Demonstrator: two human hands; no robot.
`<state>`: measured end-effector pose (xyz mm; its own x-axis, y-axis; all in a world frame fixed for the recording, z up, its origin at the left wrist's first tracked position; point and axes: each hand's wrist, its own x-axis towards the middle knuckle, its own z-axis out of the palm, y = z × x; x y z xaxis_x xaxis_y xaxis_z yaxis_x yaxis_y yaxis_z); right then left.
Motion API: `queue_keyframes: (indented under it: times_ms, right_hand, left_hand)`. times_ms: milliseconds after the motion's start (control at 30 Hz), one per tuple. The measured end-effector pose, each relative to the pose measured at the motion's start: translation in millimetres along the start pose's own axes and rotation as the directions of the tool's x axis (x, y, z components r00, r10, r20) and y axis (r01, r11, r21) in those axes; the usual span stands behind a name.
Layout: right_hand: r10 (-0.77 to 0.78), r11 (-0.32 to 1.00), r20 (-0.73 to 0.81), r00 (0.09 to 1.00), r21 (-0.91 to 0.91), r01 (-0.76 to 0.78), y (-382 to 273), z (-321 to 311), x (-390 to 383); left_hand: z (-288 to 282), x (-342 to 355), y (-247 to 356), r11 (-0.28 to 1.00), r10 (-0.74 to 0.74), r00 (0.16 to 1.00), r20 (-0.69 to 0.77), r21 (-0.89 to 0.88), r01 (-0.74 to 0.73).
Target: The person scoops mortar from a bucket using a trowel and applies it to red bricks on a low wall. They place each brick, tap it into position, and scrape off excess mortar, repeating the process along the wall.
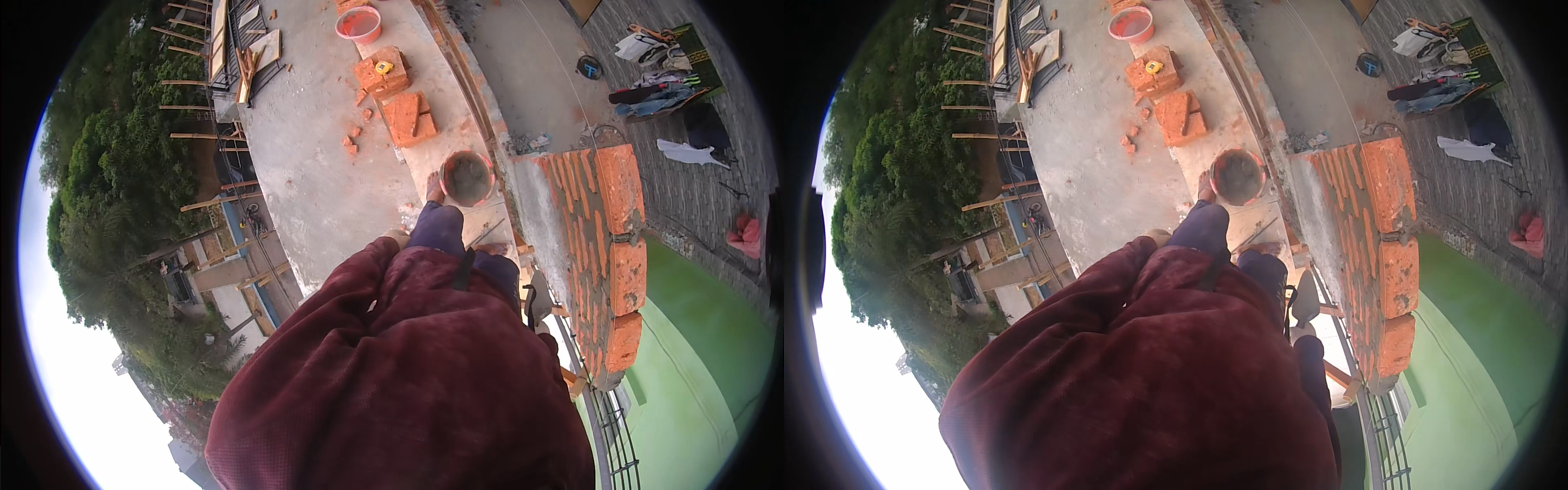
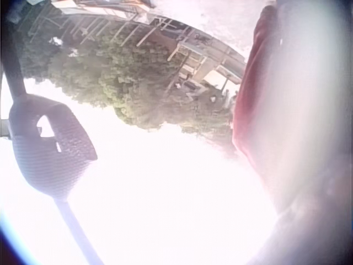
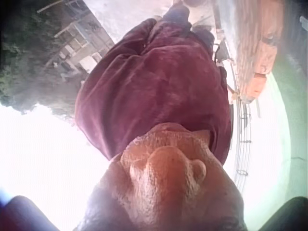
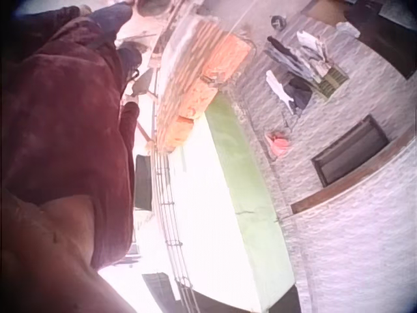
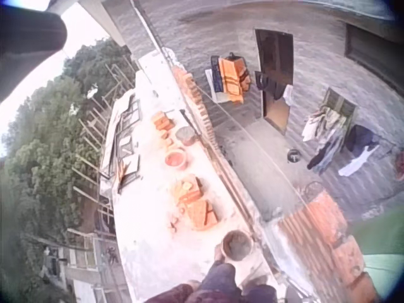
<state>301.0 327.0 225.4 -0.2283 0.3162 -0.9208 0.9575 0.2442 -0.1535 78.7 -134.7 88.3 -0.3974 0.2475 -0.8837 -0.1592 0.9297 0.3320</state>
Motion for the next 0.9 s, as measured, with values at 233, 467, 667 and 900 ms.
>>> queue_keyframes:
  times_ms: [233,467,667,900]
  right_hand:
    - [-0.132,0.989,-0.096,0.987,0.052,0.138,-132,-6,-35]
    - [-0.054,0.951,-0.185,0.981,0.291,0.107,-139,36,-57]
    - [0.05,0.638,-0.237,0.97,0.755,0.151,-144,88,-79]
    - [-0.245,0.563,-0.156,0.957,0.78,0.272,-254,75,-109]
  left_hand:
    - [-115,10,43,0.979,0.064,0.992,-0.105,-0.184,-0.082]
    - [-192,33,61,0.928,0.086,0.982,-0.171,-0.345,-0.141]
    - [-237,-10,139,0.949,0.167,0.983,0.071,-0.281,-0.141]
    - [-177,-50,249,0.95,0.252,0.789,0.56,-0.297,-0.092]
